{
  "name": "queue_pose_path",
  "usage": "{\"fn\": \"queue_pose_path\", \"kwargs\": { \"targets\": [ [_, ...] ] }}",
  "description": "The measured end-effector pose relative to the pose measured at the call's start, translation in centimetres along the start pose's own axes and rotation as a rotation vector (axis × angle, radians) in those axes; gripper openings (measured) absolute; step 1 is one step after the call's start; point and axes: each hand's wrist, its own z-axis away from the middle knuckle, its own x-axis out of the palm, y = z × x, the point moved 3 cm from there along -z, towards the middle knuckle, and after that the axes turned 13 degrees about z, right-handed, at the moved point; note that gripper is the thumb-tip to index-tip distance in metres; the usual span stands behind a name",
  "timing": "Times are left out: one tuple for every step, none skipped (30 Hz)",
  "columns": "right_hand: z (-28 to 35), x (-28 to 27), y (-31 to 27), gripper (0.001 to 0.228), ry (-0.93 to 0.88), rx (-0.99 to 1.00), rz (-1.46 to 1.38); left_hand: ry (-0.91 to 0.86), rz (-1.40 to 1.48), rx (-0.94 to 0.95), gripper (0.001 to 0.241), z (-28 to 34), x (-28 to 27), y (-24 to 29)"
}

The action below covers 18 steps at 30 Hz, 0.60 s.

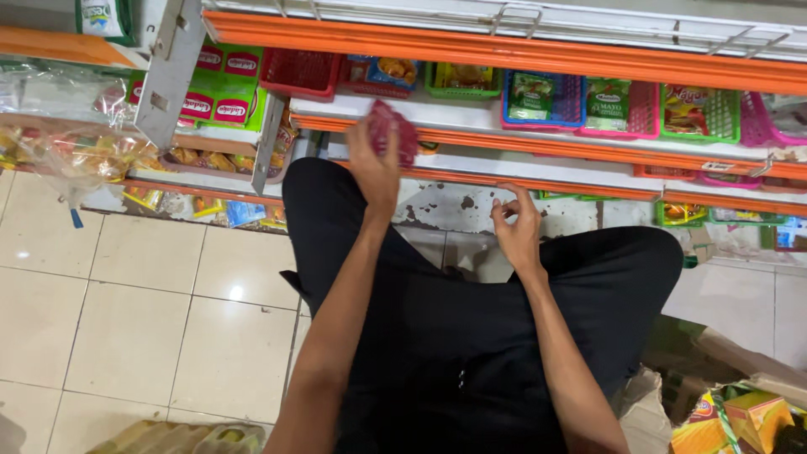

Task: The person wipes down the supermarket shelves using a cloth, moving items aside and cleaning the shelf surface.

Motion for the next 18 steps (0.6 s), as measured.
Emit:
{"fn": "queue_pose_path", "kwargs": {
  "targets": [
    [0.1,0.3,0.0,0.031,0.001,0.002,0.000,-0.130,-0.001,0.074,0.036,0.0,0.5,1.0],
    [0.1,0.5,-0.2,0.030,0.000,-0.035,0.015,-0.138,0.007,0.077,0.036,-0.3,0.7,1.8],
    [0.2,0.7,-0.4,0.029,-0.002,-0.070,0.031,-0.176,-0.107,0.064,0.036,-0.6,1.0,2.5],
    [0.5,0.9,-0.2,0.029,0.006,-0.066,0.035,-0.213,-0.222,0.050,0.036,-0.8,1.3,3.0],
    [0.9,1.2,-0.2,0.028,-0.020,-0.105,0.040,-0.220,-0.216,0.051,0.036,-1.2,1.3,3.5],
    [1.2,1.5,-0.2,0.027,-0.043,-0.140,0.048,-0.159,-0.304,0.145,0.031,-1.9,1.1,4.0],
    [1.3,1.8,0.0,0.027,-0.032,-0.130,0.053,-0.097,-0.390,0.239,0.025,-2.3,1.0,4.5],
    [1.5,2.0,0.2,0.030,-0.035,-0.160,0.024,-0.113,-0.378,0.239,0.025,-2.1,1.3,4.7],
    [1.7,2.1,0.4,0.033,-0.038,-0.190,-0.004,-0.138,-0.315,0.216,0.027,-1.9,1.6,4.6],
    [1.8,2.0,0.6,0.033,-0.032,-0.177,0.005,-0.161,-0.254,0.187,0.028,-1.3,2.0,4.5],
    [1.7,1.9,0.8,0.036,-0.038,-0.147,-0.042,-0.174,-0.244,0.182,0.028,-0.5,2.6,4.5],
    [1.2,1.9,0.8,0.038,-0.034,-0.121,-0.092,-0.250,-0.226,0.225,0.031,0.1,3.7,4.6],
    [0.5,1.7,0.7,0.038,-0.018,-0.112,-0.086,-0.324,-0.208,0.268,0.033,0.8,5.0,4.8],
    [0.0,1.5,0.6,0.042,-0.010,-0.071,-0.127,-0.338,-0.201,0.267,0.033,1.8,6.0,4.9],
    [-0.4,1.3,0.3,0.046,-0.002,-0.030,-0.168,-0.391,-0.153,0.238,0.031,2.9,7.2,5.1],
    [-0.7,1.0,0.0,0.046,0.013,-0.017,-0.164,-0.448,-0.104,0.212,0.029,3.6,8.2,5.2],
    [-0.8,0.9,-0.3,0.057,-0.051,0.042,-0.184,-0.466,-0.094,0.214,0.029,3.9,8.5,5.3],
    [-1.2,1.0,-0.6,0.069,-0.119,0.099,-0.204,-0.433,-0.074,0.240,0.030,4.0,8.4,5.5]
  ]
}}
